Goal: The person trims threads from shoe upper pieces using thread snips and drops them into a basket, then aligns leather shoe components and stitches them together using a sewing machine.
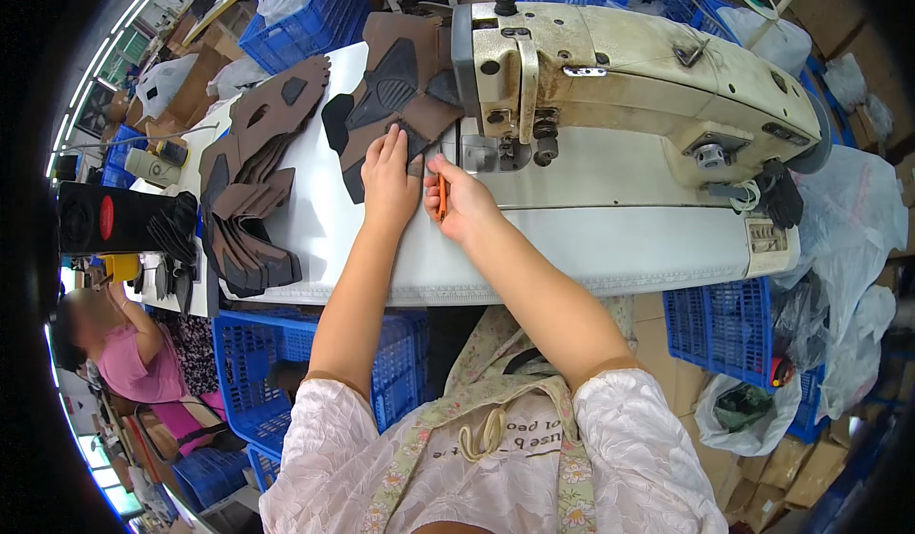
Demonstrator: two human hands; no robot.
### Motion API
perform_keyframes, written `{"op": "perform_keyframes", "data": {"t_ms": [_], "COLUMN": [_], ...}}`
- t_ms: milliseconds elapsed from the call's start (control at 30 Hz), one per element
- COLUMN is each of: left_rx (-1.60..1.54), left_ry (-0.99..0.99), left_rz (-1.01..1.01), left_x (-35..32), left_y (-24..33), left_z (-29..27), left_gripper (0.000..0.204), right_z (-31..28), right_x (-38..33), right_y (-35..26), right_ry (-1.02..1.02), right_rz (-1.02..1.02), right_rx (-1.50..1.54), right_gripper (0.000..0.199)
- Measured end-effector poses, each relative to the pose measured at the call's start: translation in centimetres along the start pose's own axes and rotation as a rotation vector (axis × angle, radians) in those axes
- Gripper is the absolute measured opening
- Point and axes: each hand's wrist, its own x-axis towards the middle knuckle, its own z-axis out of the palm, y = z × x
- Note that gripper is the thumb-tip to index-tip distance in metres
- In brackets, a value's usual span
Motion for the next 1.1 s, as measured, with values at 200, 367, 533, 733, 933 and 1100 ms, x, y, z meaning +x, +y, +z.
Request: {"op": "perform_keyframes", "data": {"t_ms": [200, 367, 533, 733, 933, 1100], "left_rx": [0.018, 0.029, 0.008, 0.029, 0.311, 0.418], "left_ry": [0.008, 0.028, 0.014, -0.010, -0.070, -0.332], "left_rz": [-0.004, 0.020, 0.020, 0.011, 0.088, 0.228], "left_x": [0.1, 0.0, -0.1, -0.3, 2.3, 7.4], "left_y": [0.1, 0.1, 0.1, 0.7, 4.2, 2.7], "left_z": [0.1, 0.1, 0.1, -1.5, -2.4, 2.0], "left_gripper": [0.046, 0.046, 0.051, 0.052, 0.058, 0.032], "right_z": [0.1, 0.2, 0.4, -2.1, -6.5, -7.2], "right_x": [0.8, 1.4, 1.3, -2.0, -5.0, -4.5], "right_y": [-0.2, -0.2, -0.1, -0.7, -3.7, -3.4], "right_ry": [-0.040, -0.052, -0.043, -0.119, -0.484, -0.632], "right_rz": [0.002, 0.009, -0.005, 0.021, 0.113, 0.113], "right_rx": [0.066, 0.084, 0.078, 0.012, -0.176, -0.235], "right_gripper": [0.023, 0.022, 0.020, 0.025, 0.044, 0.047]}}
